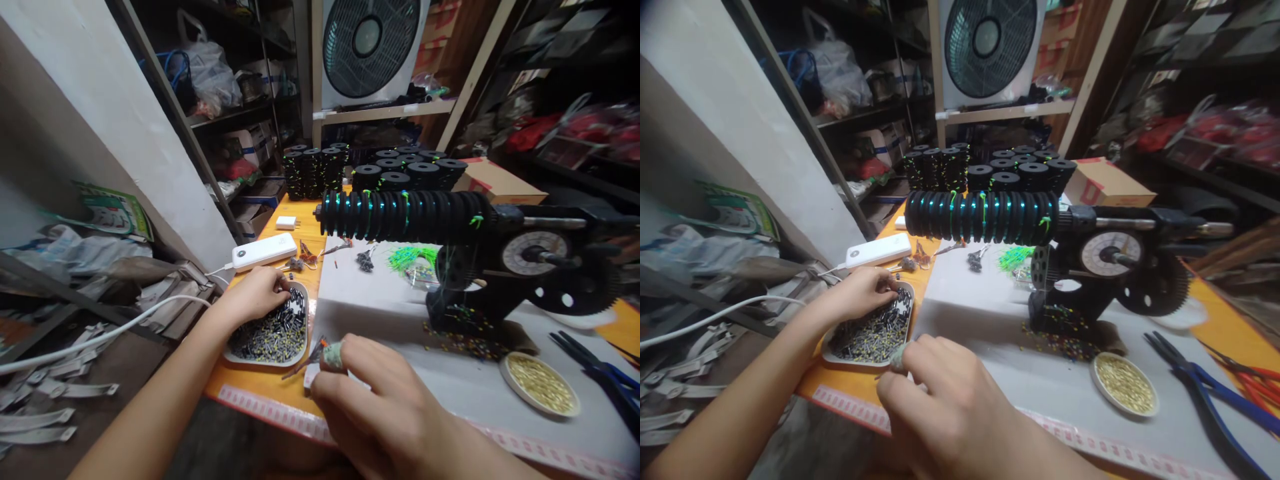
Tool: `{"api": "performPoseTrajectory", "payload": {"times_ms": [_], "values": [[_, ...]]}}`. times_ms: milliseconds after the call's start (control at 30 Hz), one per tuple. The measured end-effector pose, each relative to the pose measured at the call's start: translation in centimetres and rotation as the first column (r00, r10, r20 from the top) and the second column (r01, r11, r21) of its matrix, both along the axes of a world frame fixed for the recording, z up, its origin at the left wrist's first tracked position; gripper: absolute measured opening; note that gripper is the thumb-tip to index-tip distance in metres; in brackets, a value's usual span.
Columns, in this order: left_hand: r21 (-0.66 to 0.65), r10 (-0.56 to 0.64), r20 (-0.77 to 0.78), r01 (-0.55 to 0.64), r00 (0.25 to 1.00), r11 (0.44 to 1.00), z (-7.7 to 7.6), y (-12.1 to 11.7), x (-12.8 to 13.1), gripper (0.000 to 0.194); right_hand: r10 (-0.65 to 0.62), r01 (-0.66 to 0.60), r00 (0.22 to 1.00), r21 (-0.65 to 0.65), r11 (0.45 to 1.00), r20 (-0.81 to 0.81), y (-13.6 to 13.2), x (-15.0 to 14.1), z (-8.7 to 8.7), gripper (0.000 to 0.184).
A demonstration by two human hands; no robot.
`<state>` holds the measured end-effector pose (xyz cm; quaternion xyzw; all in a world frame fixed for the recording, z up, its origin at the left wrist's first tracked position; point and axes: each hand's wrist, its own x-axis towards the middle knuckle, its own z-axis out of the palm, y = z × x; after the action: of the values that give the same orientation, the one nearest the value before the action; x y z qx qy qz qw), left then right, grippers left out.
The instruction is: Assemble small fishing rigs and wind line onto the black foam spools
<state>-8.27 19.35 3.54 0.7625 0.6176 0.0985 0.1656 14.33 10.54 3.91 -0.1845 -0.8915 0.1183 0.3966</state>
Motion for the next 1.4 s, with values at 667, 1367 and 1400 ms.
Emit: {"api": "performPoseTrajectory", "payload": {"times_ms": [667, 1367, 1400], "values": [[-0.304, 0.370, 0.883, 0.249, -0.288, 0.920, -0.9, -12.1, 6.7, 0.015, -0.083, 0.012, 0.983, -0.399, 0.917, -0.163, -0.3, 0.2, 1.7, 0.013], [-0.426, 0.508, 0.723, 0.277, -0.469, 0.861, -0.9, -13.7, 8.4, 0.019, 0.013, -0.038, 0.998, -0.484, 0.874, -0.054, -0.4, 0.2, 1.5, 0.018], [-0.435, 0.514, 0.719, 0.275, -0.467, 0.858, -0.9, -13.8, 8.4, 0.019, 0.014, -0.036, 0.999, -0.487, 0.873, -0.047, -0.4, 0.2, 1.5, 0.018]]}}
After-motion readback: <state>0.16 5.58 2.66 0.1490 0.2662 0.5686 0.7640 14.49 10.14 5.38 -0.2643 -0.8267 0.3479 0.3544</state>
